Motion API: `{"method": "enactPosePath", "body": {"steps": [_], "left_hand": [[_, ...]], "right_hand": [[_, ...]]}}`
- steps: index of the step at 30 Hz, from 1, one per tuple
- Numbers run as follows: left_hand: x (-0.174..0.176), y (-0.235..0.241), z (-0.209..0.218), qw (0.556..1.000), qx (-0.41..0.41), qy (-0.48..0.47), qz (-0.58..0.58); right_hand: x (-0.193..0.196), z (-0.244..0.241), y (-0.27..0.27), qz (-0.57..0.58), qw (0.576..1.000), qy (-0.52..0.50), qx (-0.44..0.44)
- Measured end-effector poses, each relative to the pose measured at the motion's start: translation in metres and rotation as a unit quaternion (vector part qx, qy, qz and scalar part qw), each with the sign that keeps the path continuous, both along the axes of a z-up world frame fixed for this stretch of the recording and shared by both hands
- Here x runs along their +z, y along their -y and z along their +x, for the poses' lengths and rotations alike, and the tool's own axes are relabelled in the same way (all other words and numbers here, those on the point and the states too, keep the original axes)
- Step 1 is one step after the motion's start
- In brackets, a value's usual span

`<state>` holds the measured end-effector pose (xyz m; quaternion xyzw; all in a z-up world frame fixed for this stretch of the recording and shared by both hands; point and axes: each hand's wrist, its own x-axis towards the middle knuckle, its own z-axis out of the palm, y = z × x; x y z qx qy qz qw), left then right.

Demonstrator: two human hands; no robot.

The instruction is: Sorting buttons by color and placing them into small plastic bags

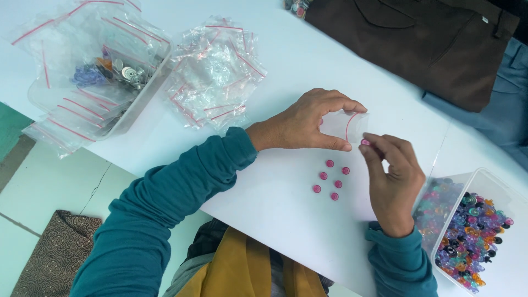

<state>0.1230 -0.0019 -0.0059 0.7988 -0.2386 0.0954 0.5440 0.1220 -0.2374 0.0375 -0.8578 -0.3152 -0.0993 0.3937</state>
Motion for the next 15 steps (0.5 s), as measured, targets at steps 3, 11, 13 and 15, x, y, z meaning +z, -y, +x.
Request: {"method": "enactPosePath", "body": {"steps": [3,11,13,15], "left_hand": [[-0.002,0.004,0.0,1.0,-0.009,0.003,0.014],[-0.002,0.012,-0.003,0.999,-0.008,0.005,0.032],[-0.001,0.012,-0.003,0.999,-0.007,0.008,0.034],[-0.002,0.012,-0.002,0.999,-0.012,0.0,0.036]], "right_hand": [[0.005,0.0,0.006,0.049,0.999,0.006,0.006],[0.003,-0.004,0.0,0.058,0.998,0.02,0.021],[0.004,-0.005,-0.001,0.059,0.998,0.019,0.023],[0.008,-0.006,-0.003,0.055,0.998,0.012,0.025]]}}
